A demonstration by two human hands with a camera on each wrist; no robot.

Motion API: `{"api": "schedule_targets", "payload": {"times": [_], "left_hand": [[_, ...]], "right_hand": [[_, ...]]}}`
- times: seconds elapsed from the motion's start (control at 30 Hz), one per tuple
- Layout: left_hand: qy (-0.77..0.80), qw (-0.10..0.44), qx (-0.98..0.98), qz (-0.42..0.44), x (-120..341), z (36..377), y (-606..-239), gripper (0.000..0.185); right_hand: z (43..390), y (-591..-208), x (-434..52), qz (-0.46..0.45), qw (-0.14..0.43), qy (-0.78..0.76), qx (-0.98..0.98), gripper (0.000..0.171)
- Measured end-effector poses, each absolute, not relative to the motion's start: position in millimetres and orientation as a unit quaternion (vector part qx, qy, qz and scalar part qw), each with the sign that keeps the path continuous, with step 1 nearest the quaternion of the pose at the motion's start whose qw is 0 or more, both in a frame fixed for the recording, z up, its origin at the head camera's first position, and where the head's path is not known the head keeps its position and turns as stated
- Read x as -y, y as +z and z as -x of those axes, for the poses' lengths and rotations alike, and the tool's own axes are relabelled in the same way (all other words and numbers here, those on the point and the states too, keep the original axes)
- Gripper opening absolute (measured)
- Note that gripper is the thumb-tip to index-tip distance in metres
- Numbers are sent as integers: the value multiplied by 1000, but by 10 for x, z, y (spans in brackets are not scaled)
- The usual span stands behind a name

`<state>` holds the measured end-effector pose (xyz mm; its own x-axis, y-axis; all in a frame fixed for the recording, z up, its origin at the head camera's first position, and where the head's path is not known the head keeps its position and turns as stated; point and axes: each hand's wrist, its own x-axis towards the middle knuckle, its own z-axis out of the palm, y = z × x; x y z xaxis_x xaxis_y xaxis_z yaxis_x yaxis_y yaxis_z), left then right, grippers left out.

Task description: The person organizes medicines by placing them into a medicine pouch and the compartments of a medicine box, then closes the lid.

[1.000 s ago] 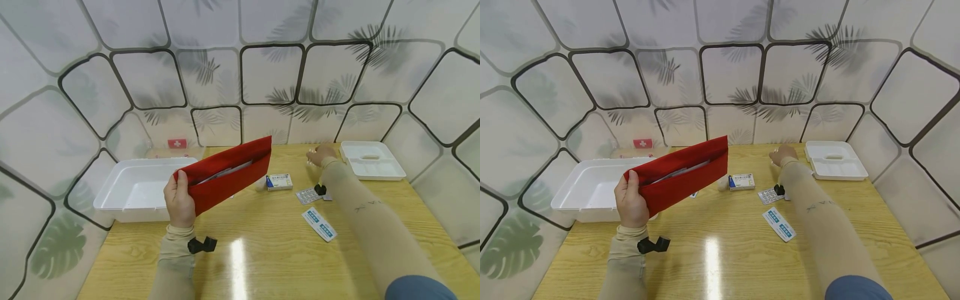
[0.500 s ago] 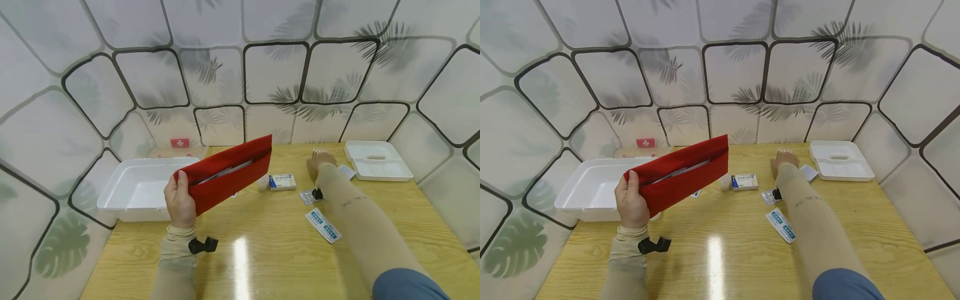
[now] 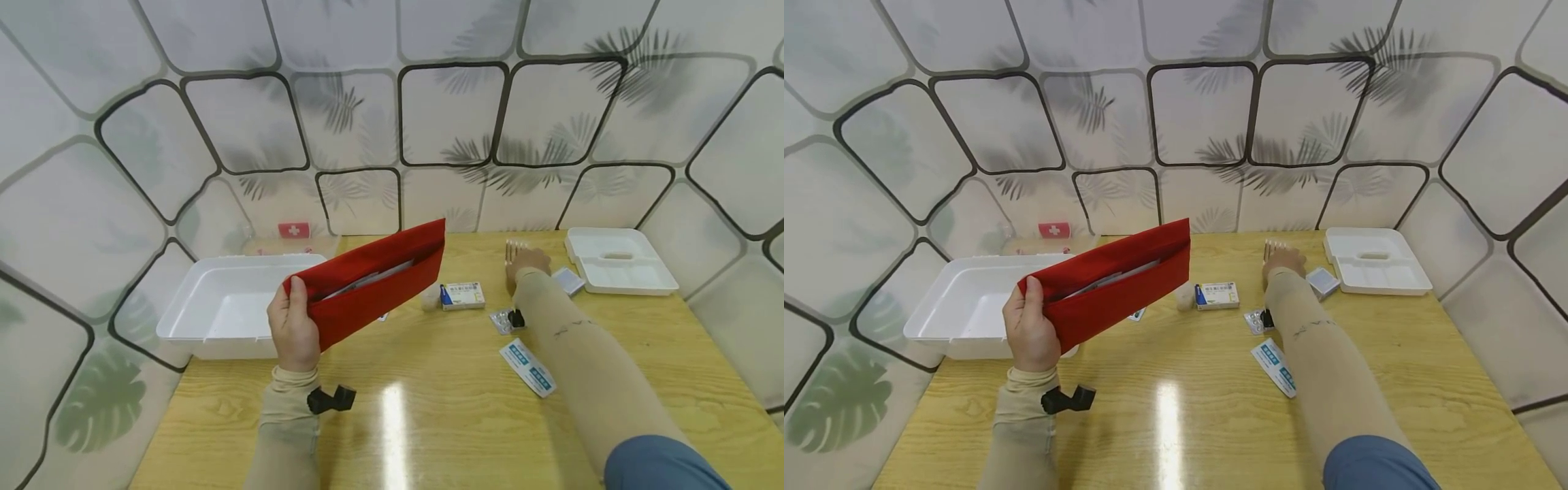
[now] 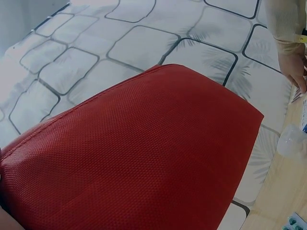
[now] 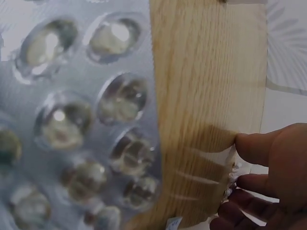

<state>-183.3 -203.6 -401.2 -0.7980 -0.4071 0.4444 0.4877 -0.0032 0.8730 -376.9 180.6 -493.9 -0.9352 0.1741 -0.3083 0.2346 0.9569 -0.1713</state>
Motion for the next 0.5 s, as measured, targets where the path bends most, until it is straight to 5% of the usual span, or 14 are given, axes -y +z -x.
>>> {"api": "schedule_targets", "payload": {"times": [0.27, 0.5], "left_hand": [[-703, 319, 634, 24, 2024, 1843, -4012, 40], [-706, 313, 635, 27, 2015, 1842, -4017, 40]], "right_hand": [[3782, -5028, -1865, -44, 137, -123, -982, 29], [3770, -5058, -1854, -20, 107, -128, -986, 27]]}}
